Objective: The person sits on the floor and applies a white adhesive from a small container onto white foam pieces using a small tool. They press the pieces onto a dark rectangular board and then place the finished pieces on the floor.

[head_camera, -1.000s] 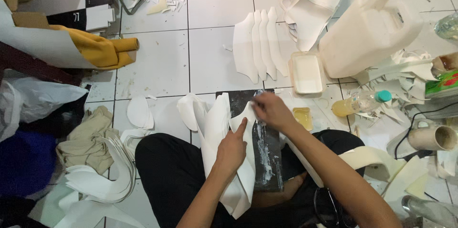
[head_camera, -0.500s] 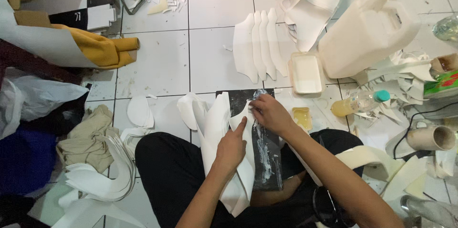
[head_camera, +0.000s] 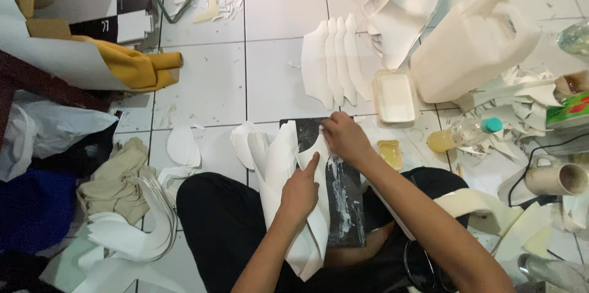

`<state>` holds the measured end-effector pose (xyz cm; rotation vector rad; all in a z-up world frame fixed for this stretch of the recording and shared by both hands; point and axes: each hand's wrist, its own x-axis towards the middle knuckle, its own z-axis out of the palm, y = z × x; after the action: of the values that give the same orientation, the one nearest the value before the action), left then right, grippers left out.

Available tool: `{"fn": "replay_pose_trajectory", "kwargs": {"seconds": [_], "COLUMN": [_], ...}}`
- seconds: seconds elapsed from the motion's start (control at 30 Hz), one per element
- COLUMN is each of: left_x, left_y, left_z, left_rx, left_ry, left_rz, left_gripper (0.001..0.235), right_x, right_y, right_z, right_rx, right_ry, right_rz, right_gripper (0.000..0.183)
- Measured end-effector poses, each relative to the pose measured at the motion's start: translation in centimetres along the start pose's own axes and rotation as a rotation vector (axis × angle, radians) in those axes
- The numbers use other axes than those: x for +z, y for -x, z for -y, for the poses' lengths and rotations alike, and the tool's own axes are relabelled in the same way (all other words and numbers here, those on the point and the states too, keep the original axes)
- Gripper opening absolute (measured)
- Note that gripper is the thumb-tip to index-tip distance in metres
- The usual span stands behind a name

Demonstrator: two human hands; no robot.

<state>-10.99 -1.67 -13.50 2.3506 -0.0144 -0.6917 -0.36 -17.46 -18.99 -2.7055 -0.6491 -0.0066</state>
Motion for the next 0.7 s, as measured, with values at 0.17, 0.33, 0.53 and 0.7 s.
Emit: {"fn": "replay_pose_trajectory", "kwargs": {"seconds": [0.17,0.33,0.53,0.7], "left_x": [-0.2,-0.3,-1.0,-0.4], "left_y": [0.6,0.2,0.8,0.0], "left_z": [0.1,-0.1,-0.8,0.0], "left_rx": [-0.005,0.012,-0.003,-0.014], "left_ry": [0.019,-0.010,-0.003,0.002], "left_rz": [0.006,-0.001,0.019,0.025], "left_gripper": [0.065,0.065,0.065,0.066], "right_x": [-0.2,-1.1,-0.8,-0.2], "right_y": [4.9,4.4,0.3,5.7], "right_z": [2.2,1.2,0.3,1.6], "right_rx": [-0.106,-0.190,-0.107,-0.132], "right_ry": [0.052,-0.139,0.015,-0.096], "right_rz": [0.048,0.103,0.023,0.110], "right_gripper": [0.013,0.011,0.016,0.016]}}
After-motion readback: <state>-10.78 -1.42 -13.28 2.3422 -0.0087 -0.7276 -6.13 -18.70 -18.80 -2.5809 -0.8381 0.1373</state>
